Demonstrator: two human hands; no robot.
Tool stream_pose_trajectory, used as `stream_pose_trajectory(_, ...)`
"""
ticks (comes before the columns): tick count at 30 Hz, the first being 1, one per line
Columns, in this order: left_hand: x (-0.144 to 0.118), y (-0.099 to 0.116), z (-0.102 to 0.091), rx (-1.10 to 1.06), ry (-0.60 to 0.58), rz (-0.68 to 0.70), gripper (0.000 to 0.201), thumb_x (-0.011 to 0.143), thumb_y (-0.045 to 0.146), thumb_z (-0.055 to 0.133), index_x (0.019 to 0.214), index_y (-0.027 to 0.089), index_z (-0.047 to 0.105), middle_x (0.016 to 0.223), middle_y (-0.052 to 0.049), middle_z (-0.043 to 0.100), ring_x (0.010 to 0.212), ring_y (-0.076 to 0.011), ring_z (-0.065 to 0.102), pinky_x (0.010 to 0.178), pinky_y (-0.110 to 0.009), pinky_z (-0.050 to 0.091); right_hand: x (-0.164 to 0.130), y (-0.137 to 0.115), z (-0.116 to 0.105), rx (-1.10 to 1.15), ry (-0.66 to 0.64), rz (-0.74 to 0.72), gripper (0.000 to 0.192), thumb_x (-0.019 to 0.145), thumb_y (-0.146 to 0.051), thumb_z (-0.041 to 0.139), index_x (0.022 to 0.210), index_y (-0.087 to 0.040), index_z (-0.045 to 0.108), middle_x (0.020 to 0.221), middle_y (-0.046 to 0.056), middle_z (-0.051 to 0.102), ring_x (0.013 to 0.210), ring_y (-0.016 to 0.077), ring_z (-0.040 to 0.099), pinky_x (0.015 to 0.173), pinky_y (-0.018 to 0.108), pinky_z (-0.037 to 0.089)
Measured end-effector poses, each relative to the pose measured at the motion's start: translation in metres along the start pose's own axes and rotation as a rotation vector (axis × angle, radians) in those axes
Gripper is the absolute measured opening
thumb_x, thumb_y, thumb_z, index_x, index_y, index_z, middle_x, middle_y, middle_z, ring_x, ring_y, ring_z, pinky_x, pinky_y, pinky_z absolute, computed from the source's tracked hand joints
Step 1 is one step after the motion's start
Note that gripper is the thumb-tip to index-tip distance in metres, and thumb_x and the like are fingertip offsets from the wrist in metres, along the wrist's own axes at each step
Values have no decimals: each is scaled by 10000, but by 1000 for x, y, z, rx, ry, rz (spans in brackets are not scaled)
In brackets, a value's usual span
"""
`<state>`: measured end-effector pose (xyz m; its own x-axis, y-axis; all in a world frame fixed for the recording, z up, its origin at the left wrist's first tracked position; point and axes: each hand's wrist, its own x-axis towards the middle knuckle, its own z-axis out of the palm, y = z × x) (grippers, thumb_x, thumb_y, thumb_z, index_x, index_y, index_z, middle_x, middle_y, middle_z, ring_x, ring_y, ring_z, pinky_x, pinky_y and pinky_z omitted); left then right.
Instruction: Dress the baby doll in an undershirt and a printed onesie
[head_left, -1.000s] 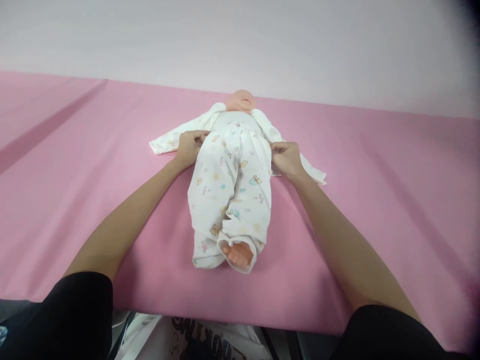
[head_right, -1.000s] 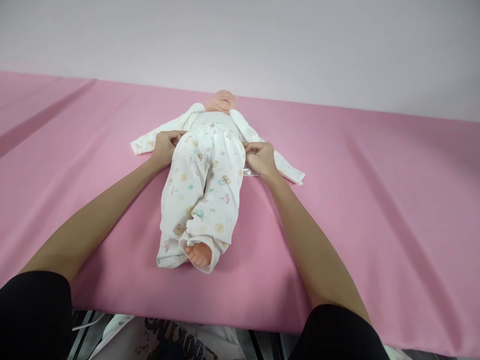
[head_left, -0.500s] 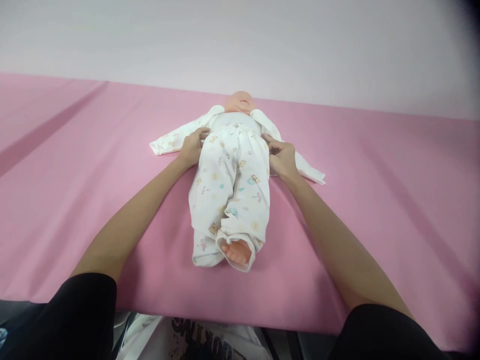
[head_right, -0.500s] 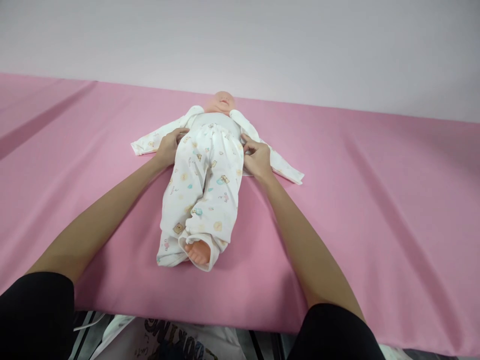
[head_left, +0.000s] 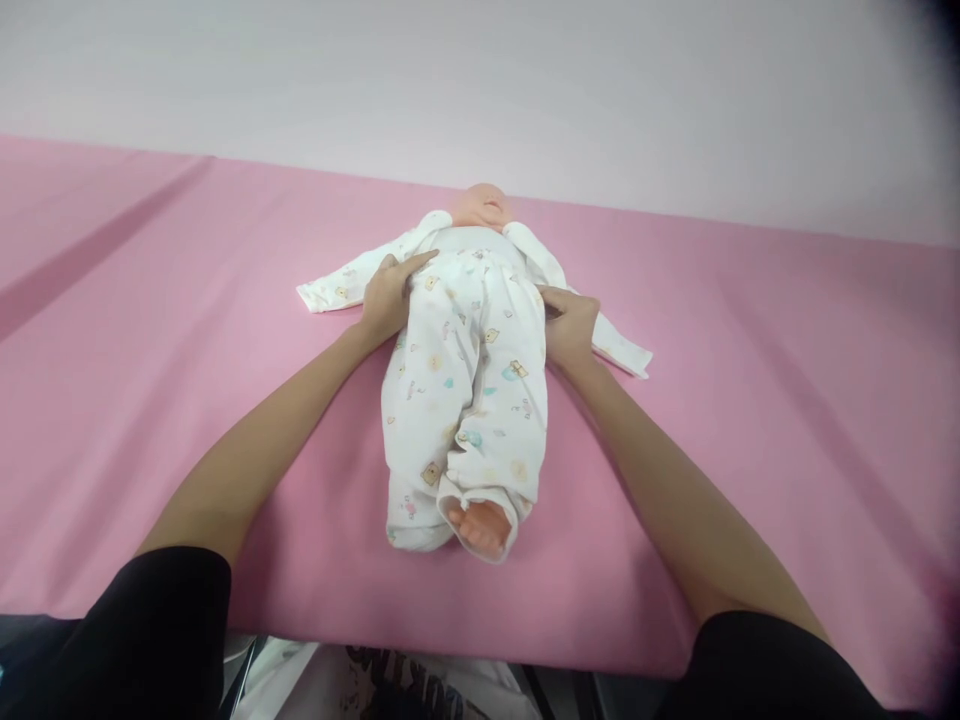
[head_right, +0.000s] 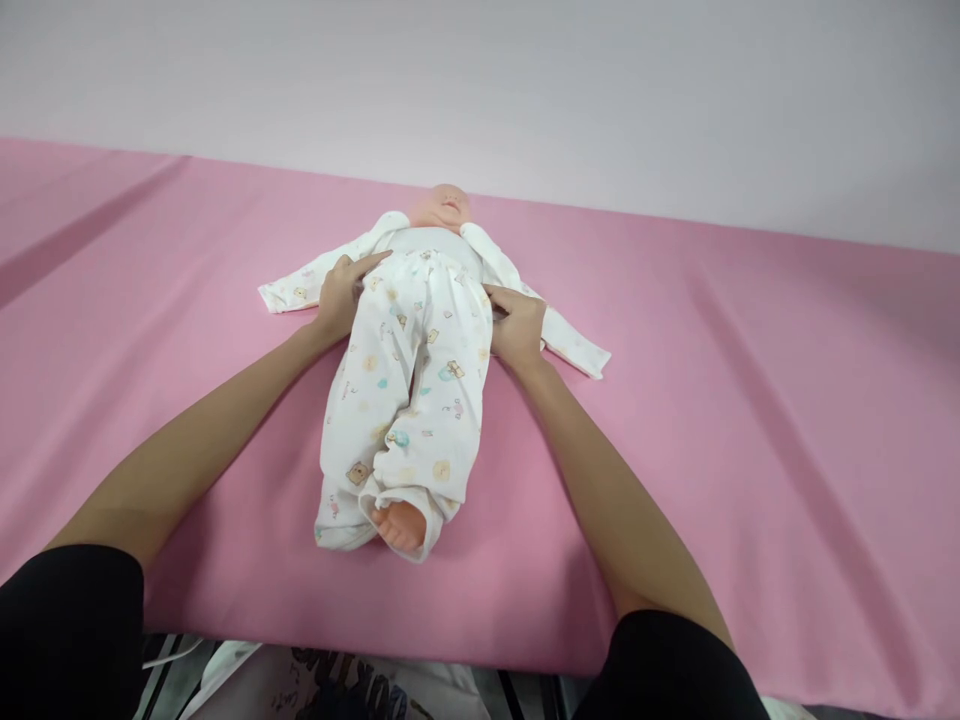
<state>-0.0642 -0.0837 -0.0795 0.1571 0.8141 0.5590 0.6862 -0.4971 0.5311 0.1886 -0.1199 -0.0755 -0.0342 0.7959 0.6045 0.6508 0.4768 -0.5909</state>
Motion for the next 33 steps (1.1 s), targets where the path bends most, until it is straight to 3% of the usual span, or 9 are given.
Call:
stream_pose_trajectory(4,2,-8,2,-39,26,5,390,843,207,554,1216,280,642,956,-36,693,893,-222,600,822,-359,486,0,6,-3,-129,46,-82,199,753,-346,539,604,-217,561,599,7,589,614,187,572,611,320,482)
stream_pose_trajectory(9,10,-8,-9,-234,117,-81,232,804,138,529,966,208,680,865,-15,722,780,-163,631,791,-310,509,7,9,-5,57,116,31,108,722,-218,526,681,-212,625,742,13,679,698,193,648,726,349,545)
stream_pose_trajectory(11,14,3,-14,-295,107,-71,241,800,126,547,997,196,666,989,-36,719,864,-172,638,835,-318,505,11,6,-5,139,133,81,115,726,-205,551,741,-213,665,826,27,703,807,205,674,828,375,548)
stream_pose_trajectory(15,19,29,-16,-347,-78,24,234,891,220,512,1084,205,643,1243,-45,633,1161,-197,561,1015,-346,416,18,-1,-4,205,56,165,144,749,-239,597,836,-224,711,916,32,717,904,221,669,922,420,517)
stream_pose_trajectory(19,19,39,-17,-338,-177,4,227,914,215,452,1058,211,627,1226,-30,627,1183,-197,538,1062,-360,361,21,-3,-1,288,22,246,108,735,-322,653,759,-224,692,841,20,704,844,217,651,846,398,532)
stream_pose_trajectory(26,24,38,-24,-243,-148,-109,90,846,224,540,850,201,626,950,-14,693,934,-208,611,884,-379,445,29,1,0,390,-66,316,162,668,-285,687,630,-226,541,629,-21,538,601,150,511,640,314,492)
stream_pose_trajectory(29,28,36,-26,-198,-154,-87,63,790,243,612,814,191,638,929,-22,685,905,-206,606,862,-376,459,31,4,7,381,-30,299,164,706,-276,645,654,-230,496,599,-31,483,565,143,464,620,307,471)
stream_pose_trajectory(33,34,33,-23,-316,-233,-111,106,789,274,618,755,174,627,819,-40,654,832,-197,592,831,-368,481,28,5,17,240,42,252,149,787,-319,605,727,-241,493,644,-19,506,618,168,502,674,331,492)
